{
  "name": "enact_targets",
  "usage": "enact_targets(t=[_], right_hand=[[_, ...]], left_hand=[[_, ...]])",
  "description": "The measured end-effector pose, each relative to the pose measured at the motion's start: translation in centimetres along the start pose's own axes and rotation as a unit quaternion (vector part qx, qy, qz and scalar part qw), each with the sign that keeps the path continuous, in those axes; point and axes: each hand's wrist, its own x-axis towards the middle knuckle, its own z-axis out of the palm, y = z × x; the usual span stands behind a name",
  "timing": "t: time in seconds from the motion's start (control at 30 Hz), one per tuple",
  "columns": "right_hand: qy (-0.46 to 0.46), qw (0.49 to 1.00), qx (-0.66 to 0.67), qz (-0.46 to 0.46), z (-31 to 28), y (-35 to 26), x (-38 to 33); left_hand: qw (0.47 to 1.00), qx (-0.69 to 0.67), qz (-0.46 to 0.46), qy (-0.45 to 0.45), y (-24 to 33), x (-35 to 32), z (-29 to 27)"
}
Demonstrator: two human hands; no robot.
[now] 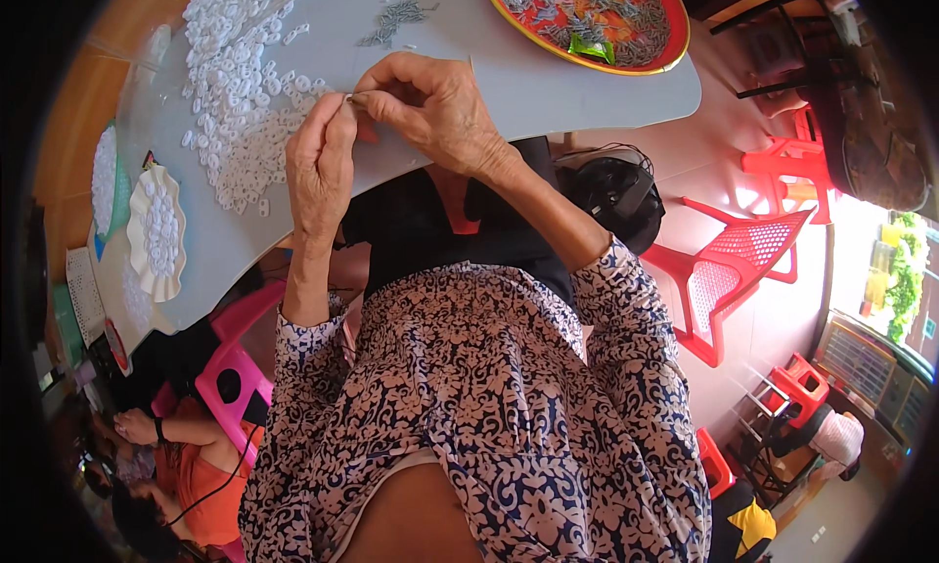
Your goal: Manually assembling small white plastic components by inserting metal pins or rings.
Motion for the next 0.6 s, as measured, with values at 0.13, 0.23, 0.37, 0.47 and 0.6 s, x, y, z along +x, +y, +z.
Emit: enact_targets(t=[0.13, 0.23, 0.37, 0.47, 0.6], right_hand=[[0.04, 0.998, -0.027, -0.027, 0.3, 0.1, -0.1], [0.047, 0.997, -0.051, -0.019, 0.1, -0.1, 0.0], [0.039, 0.986, -0.158, -0.039, -1.6, -1.3, 1.6], [0.031, 0.947, -0.286, -0.145, -4.4, -0.2, 4.7], [-0.059, 0.9, -0.356, -0.244, -5.3, 0.9, 7.0]], left_hand=[[1.0, -0.01, -0.015, 0.017, 0.0, 0.1, 0.0], [0.999, -0.038, -0.032, 0.006, -0.1, 0.1, 0.1], [0.996, -0.072, -0.051, 0.009, -0.7, -0.3, 0.1], [0.994, -0.087, -0.058, -0.001, -0.5, -0.1, 0.2], [0.993, -0.106, -0.052, 0.015, -0.8, -0.1, 0.5]])
